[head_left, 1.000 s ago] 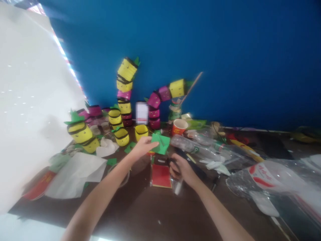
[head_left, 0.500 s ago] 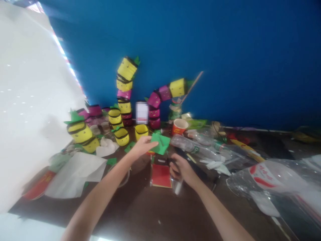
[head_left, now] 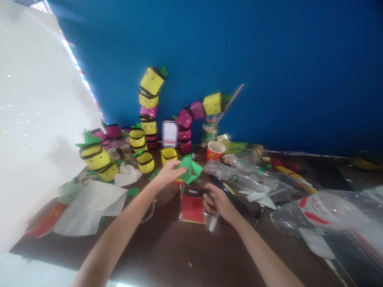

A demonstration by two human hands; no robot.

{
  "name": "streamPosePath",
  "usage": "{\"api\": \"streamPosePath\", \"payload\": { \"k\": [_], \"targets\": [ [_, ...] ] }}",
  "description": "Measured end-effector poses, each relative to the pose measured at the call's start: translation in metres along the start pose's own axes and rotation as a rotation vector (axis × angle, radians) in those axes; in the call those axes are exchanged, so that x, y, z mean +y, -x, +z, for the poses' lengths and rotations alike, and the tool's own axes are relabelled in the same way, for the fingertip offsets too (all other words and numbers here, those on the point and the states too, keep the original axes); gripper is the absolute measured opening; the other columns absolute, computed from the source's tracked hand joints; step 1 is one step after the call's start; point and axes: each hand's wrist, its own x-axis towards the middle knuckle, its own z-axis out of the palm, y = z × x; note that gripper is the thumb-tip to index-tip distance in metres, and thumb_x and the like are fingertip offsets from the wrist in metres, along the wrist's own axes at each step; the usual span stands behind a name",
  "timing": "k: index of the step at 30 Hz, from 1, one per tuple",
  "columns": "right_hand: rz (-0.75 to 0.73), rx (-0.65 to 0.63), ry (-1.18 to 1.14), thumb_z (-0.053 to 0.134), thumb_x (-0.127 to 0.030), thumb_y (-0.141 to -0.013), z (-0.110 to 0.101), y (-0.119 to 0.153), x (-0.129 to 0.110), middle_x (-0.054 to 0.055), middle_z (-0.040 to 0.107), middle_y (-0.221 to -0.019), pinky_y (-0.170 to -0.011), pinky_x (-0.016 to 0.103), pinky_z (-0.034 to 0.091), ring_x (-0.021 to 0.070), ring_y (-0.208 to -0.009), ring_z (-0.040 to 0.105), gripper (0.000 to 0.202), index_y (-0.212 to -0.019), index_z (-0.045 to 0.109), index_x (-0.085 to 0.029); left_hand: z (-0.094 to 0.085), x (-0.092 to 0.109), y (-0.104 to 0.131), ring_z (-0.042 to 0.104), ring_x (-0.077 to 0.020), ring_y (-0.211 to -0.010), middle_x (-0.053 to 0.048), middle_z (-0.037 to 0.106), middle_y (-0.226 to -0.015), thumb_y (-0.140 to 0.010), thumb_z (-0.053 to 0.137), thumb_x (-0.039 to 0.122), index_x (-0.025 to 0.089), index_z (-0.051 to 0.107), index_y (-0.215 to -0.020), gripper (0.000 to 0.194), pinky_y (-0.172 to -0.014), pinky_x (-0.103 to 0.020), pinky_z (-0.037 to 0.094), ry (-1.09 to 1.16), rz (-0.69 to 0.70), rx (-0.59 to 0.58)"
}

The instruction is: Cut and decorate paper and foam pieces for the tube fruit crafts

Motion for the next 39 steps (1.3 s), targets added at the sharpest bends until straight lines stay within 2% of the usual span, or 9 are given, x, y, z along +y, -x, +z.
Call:
{"api": "streamPosePath", "payload": {
  "k": [4,7,12,18,21,26,29,34,39],
  "targets": [
    [-0.004,-0.001,0.007,0.061,-0.055,-0.068,-0.003,-0.002,0.004,-0.013,0.037,-0.038,-0.032,0.016,0.022,0.0056,-0.030,0.034,0.040,-0.078,0.041,-0.022,0.001,0.003,0.002,0.043,-0.0074,-0.052,0.001,0.052,-0.058,-0.069,0.060,0.033,0.010,0.065,-0.074,0.024,-0.048,-0.019,0.031,-0.040,0.019,0.082],
    [0.001,0.002,0.007,0.061,-0.055,-0.068,-0.002,-0.002,0.005,-0.013,0.036,-0.037,-0.032,0.015,0.021,0.0052,-0.029,0.033,0.040,-0.076,0.040,-0.022,0.002,0.000,0.001,0.044,-0.0072,-0.053,0.002,0.052,-0.058,-0.069,0.061,0.034,0.010,0.063,-0.071,0.024,-0.049,-0.018,0.032,-0.024,0.041,0.112],
    [-0.006,0.000,-0.006,0.059,-0.056,-0.069,0.002,0.001,0.000,-0.012,0.039,-0.037,-0.032,0.016,0.020,0.0054,-0.029,0.033,0.040,-0.074,0.039,-0.022,0.001,-0.007,-0.002,0.051,-0.0103,-0.058,-0.001,0.059,-0.066,-0.067,0.064,0.038,0.010,0.065,-0.078,0.030,-0.055,-0.021,0.038,-0.006,0.035,0.084],
    [-0.006,-0.024,0.005,0.058,-0.054,-0.070,0.004,0.004,-0.006,-0.011,0.041,-0.038,-0.033,0.016,0.021,0.0060,-0.031,0.034,0.038,-0.078,0.039,-0.022,0.000,0.001,0.002,0.048,-0.0091,-0.055,0.001,0.056,-0.063,-0.068,0.063,0.039,0.011,0.064,-0.076,0.029,-0.052,-0.019,0.036,-0.103,0.025,0.021],
    [-0.010,-0.023,-0.005,0.058,-0.054,-0.070,0.005,0.005,-0.007,-0.012,0.037,-0.037,-0.033,0.016,0.020,0.0058,-0.030,0.033,0.038,-0.076,0.039,-0.022,-0.001,0.001,0.002,0.048,-0.0088,-0.055,0.000,0.056,-0.063,-0.069,0.062,0.038,0.011,0.064,-0.074,0.027,-0.051,-0.019,0.035,-0.151,0.019,0.026],
    [-0.018,-0.031,-0.019,0.057,-0.055,-0.070,0.006,0.005,-0.009,-0.011,0.040,-0.038,-0.033,0.017,0.020,0.0057,-0.031,0.033,0.039,-0.072,0.037,-0.022,-0.003,-0.006,0.000,0.051,-0.0111,-0.058,-0.002,0.060,-0.067,-0.069,0.062,0.039,0.010,0.065,-0.081,0.031,-0.053,-0.021,0.039,-0.115,0.018,0.014],
    [-0.018,-0.025,-0.030,0.058,-0.055,-0.069,0.005,0.005,-0.008,-0.012,0.037,-0.038,-0.033,0.016,0.020,0.0058,-0.031,0.033,0.038,-0.073,0.038,-0.022,-0.004,-0.008,-0.001,0.052,-0.0115,-0.058,-0.003,0.060,-0.066,-0.069,0.063,0.040,0.010,0.066,-0.082,0.033,-0.053,-0.021,0.040,-0.099,0.020,0.003],
    [-0.013,-0.044,-0.037,0.057,-0.055,-0.070,0.002,0.004,-0.004,-0.012,0.036,-0.039,-0.033,0.016,0.020,0.0059,-0.032,0.034,0.038,-0.074,0.039,-0.022,-0.006,-0.007,-0.001,0.053,-0.0111,-0.060,-0.003,0.061,-0.069,-0.069,0.063,0.040,0.010,0.067,-0.083,0.033,-0.054,-0.021,0.041,-0.132,0.016,0.016],
    [-0.016,-0.051,-0.010,0.058,-0.055,-0.069,0.000,0.003,-0.002,-0.012,0.036,-0.038,-0.032,0.016,0.020,0.0049,-0.030,0.032,0.039,-0.073,0.039,-0.021,-0.006,-0.001,0.000,0.051,-0.0099,-0.058,-0.002,0.060,-0.068,-0.068,0.064,0.042,0.010,0.065,-0.083,0.035,-0.048,-0.018,0.038,-0.167,0.040,0.056]
  ]
}}
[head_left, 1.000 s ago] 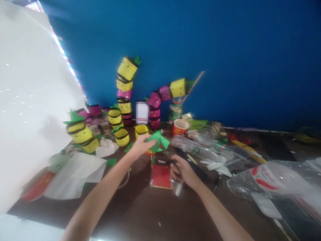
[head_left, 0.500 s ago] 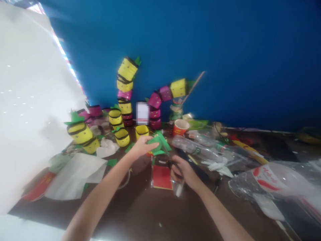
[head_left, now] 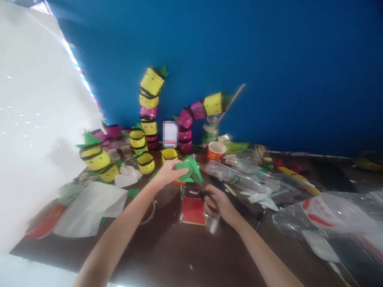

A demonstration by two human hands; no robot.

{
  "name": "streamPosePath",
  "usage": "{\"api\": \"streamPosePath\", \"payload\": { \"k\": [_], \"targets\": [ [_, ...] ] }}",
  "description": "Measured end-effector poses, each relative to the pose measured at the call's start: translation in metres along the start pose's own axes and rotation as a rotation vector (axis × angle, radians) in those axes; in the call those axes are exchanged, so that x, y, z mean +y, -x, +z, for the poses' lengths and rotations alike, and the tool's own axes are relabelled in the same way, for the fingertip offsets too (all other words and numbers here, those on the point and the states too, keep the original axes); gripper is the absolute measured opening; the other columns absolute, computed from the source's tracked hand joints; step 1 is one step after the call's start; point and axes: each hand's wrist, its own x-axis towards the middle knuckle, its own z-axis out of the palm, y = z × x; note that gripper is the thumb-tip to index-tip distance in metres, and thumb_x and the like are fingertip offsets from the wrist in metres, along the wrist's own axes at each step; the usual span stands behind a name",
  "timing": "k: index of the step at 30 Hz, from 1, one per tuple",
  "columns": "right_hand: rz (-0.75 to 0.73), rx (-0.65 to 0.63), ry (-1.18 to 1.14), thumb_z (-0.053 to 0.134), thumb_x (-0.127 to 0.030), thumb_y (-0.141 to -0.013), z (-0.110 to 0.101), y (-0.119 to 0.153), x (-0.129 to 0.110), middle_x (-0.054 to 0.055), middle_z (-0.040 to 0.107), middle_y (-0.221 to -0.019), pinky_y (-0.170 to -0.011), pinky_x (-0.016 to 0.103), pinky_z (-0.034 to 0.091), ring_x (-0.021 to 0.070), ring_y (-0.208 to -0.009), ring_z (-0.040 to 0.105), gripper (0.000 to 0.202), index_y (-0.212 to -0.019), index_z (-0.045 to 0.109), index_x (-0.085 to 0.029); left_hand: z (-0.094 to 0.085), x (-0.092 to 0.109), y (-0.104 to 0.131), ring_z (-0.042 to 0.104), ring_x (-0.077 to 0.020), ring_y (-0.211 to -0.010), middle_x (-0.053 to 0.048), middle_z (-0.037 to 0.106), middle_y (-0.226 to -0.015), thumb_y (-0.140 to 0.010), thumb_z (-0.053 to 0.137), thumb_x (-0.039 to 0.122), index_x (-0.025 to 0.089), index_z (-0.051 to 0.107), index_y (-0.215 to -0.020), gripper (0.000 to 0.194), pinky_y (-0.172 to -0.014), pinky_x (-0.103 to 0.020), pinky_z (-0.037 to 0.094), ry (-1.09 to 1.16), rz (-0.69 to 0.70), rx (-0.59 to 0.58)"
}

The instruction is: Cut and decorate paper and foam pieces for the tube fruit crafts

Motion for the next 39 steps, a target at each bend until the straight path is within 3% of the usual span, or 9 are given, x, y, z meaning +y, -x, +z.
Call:
{"api": "streamPosePath", "payload": {
  "k": [12,18,31,39],
  "targets": [
    [-0.019,-0.050,-0.023,0.055,-0.061,-0.070,-0.0047,-0.0020,0.0069,-0.013,0.032,-0.041,-0.034,0.016,0.022,0.0054,-0.032,0.033,0.043,-0.079,0.042,-0.021,0.0019,0.0006,-0.0026,0.063,-0.0153,-0.066,-0.005,0.066,-0.075,-0.066,0.069,0.039,0.013,0.056,-0.093,0.040,-0.058,-0.022,0.047,0.123,0.034,0.145],
    [-0.022,-0.044,-0.014,0.055,-0.062,-0.068,-0.0038,-0.0013,0.0057,-0.012,0.033,-0.040,-0.033,0.016,0.021,0.0059,-0.032,0.034,0.044,-0.077,0.040,-0.022,0.0040,0.0014,-0.0023,0.061,-0.0147,-0.067,-0.004,0.065,-0.072,-0.074,0.061,0.036,0.012,0.059,-0.081,0.025,-0.060,-0.022,0.046,0.064,0.154,0.184],
    [0.029,0.017,0.031,0.056,-0.056,-0.071,0.0026,0.0012,0.0002,-0.011,0.040,-0.040,-0.034,0.016,0.020,0.0044,-0.032,0.030,0.039,-0.077,0.039,-0.022,0.0034,0.0036,-0.0025,0.053,-0.0106,-0.058,-0.002,0.062,-0.067,-0.080,0.051,0.036,0.012,0.061,-0.074,0.027,-0.055,-0.020,0.041,-0.089,0.236,0.240],
    [-0.004,-0.030,0.007,0.051,-0.066,-0.069,-0.0013,-0.0016,0.0071,-0.012,0.032,-0.040,-0.033,0.016,0.020,0.0043,-0.031,0.029,0.047,-0.076,0.041,-0.021,0.0018,0.0046,-0.0020,0.049,-0.0101,-0.056,-0.001,0.060,-0.066,-0.081,0.048,0.037,0.011,0.061,-0.071,0.031,-0.055,-0.020,0.039,-0.109,0.267,0.237]
  ]
}}
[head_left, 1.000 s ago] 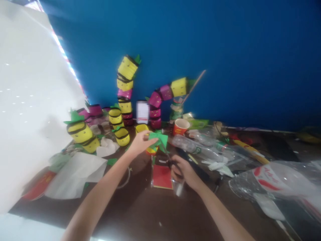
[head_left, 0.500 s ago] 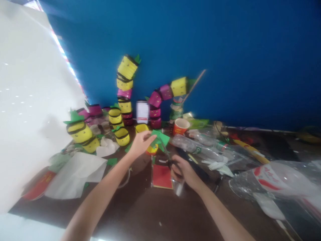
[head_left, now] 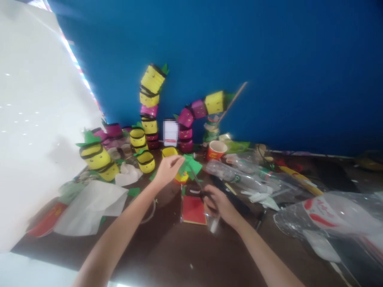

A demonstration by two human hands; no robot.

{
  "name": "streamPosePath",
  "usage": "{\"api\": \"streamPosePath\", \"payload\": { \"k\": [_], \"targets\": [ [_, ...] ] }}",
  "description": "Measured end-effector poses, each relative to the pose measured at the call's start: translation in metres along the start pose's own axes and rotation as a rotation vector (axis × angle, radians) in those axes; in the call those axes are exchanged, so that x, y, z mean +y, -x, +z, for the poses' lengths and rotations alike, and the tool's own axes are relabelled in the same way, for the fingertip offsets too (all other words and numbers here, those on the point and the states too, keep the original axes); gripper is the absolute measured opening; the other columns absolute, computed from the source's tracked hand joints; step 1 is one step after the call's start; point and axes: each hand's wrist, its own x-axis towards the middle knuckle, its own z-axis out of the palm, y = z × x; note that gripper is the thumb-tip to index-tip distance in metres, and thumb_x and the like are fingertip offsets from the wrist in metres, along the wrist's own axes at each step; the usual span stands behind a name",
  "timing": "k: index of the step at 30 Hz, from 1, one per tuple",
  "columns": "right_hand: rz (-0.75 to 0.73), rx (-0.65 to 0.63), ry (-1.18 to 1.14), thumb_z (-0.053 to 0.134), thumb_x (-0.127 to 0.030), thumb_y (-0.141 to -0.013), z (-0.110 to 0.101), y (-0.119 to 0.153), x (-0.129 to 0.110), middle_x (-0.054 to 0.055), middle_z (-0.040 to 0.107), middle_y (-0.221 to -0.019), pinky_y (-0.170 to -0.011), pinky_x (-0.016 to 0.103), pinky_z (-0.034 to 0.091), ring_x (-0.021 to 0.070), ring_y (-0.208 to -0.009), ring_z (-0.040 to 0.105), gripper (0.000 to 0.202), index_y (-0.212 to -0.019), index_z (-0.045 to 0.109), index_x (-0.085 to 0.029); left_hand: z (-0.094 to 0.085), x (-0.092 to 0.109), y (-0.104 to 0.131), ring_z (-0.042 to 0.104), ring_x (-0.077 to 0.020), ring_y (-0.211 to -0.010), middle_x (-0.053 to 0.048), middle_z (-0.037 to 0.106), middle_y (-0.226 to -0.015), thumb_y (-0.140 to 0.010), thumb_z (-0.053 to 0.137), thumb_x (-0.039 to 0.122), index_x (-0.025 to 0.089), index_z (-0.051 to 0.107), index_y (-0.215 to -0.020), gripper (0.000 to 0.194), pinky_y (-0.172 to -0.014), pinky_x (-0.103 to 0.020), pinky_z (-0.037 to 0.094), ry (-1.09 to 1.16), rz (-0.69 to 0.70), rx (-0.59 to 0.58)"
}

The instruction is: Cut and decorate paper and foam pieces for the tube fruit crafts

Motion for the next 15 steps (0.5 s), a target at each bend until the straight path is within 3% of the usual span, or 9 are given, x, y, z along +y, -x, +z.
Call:
{"api": "streamPosePath", "payload": {
  "k": [15],
  "targets": [
    [0.043,0.033,0.034,0.055,-0.059,-0.071,0.0043,0.0023,-0.0036,-0.012,0.033,-0.041,-0.034,0.016,0.022,0.0045,-0.033,0.030,0.041,-0.077,0.041,-0.021,-0.0036,0.0023,0.0003,0.048,-0.0110,-0.059,-0.001,0.058,-0.066,-0.082,0.046,0.039,0.012,0.060,-0.068,0.034,-0.057,-0.021,0.039,-0.004,0.016,-0.031]
  ]
}}
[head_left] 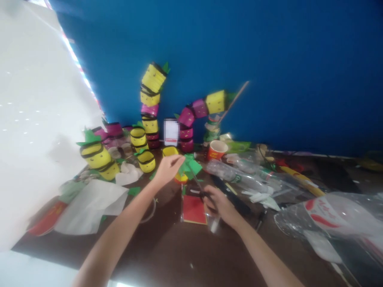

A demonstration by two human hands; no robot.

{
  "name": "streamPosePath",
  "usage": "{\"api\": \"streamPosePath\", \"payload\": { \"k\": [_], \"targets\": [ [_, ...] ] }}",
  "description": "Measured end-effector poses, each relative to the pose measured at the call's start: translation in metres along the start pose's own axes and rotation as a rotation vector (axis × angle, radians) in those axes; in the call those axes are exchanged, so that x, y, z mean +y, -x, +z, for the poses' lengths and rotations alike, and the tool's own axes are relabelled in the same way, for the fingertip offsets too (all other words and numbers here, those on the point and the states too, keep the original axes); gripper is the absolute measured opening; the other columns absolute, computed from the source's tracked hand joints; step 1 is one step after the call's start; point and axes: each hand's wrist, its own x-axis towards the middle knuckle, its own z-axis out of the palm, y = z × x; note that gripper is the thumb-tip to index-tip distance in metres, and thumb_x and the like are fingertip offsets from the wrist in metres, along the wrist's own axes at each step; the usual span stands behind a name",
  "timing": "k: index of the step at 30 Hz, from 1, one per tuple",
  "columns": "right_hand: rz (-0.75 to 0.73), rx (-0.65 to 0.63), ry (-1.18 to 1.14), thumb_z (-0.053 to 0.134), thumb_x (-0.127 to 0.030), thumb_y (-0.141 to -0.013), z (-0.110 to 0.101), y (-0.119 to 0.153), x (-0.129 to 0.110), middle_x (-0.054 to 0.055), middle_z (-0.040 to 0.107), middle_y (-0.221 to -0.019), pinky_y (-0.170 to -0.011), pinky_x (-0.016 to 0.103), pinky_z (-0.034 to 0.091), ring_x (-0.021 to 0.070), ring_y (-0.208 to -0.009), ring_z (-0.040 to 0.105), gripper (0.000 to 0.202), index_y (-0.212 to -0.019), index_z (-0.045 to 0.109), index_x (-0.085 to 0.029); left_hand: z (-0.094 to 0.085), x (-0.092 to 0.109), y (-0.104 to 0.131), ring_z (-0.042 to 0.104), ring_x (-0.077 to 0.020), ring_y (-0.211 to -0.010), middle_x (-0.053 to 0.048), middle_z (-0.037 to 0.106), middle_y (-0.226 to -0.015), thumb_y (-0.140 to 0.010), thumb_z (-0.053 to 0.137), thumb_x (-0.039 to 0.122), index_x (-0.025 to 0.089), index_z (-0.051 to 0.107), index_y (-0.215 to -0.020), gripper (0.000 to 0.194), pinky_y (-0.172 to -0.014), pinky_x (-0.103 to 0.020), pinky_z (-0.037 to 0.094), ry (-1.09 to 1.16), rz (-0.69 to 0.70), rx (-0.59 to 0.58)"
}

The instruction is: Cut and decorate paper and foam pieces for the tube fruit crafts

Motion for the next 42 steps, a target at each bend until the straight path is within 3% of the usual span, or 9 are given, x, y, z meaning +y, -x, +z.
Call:
{"api": "streamPosePath", "payload": {
  "k": [10,16,36,42],
  "targets": [
    [0.000,-0.029,0.003,0.052,-0.064,-0.070,-0.001,-0.001,0.001,-0.013,0.033,-0.041,-0.034,0.015,0.021,0.0040,-0.033,0.030,0.045,-0.078,0.040,-0.021,-0.002,-0.002,-0.001,0.047,-0.0101,-0.057,0.000,0.057,-0.063,-0.083,0.046,0.037,0.012,0.058,-0.066,0.033,-0.056,-0.019,0.037,-0.011,0.021,-0.032],
    [0.029,-0.008,0.041,0.057,-0.055,-0.072,0.001,0.000,0.001,-0.013,0.032,-0.041,-0.034,0.015,0.022,0.0038,-0.032,0.030,0.039,-0.078,0.041,-0.021,-0.005,-0.002,-0.002,0.051,-0.0121,-0.060,-0.001,0.061,-0.067,-0.083,0.045,0.038,0.012,0.062,-0.070,0.033,-0.057,-0.021,0.039,-0.025,0.025,-0.063],
    [0.047,-0.026,0.004,0.059,-0.056,-0.069,0.002,-0.001,0.002,-0.013,0.034,-0.043,-0.035,0.016,0.022,0.0039,-0.033,0.031,0.040,-0.076,0.039,-0.021,-0.009,-0.003,-0.003,0.050,-0.0122,-0.060,-0.001,0.061,-0.068,-0.083,0.046,0.038,0.013,0.065,-0.076,0.032,-0.056,-0.021,0.037,-0.044,0.021,-0.089],
    [0.058,0.009,0.067,0.058,-0.053,-0.071,0.004,0.001,0.000,-0.012,0.038,-0.041,-0.035,0.016,0.022,0.0038,-0.032,0.031,0.037,-0.075,0.038,-0.022,-0.010,-0.003,-0.004,0.046,-0.0108,-0.056,0.000,0.057,-0.063,-0.082,0.047,0.040,0.012,0.063,-0.069,0.034,-0.053,-0.021,0.034,-0.040,0.026,-0.065]
  ]
}}
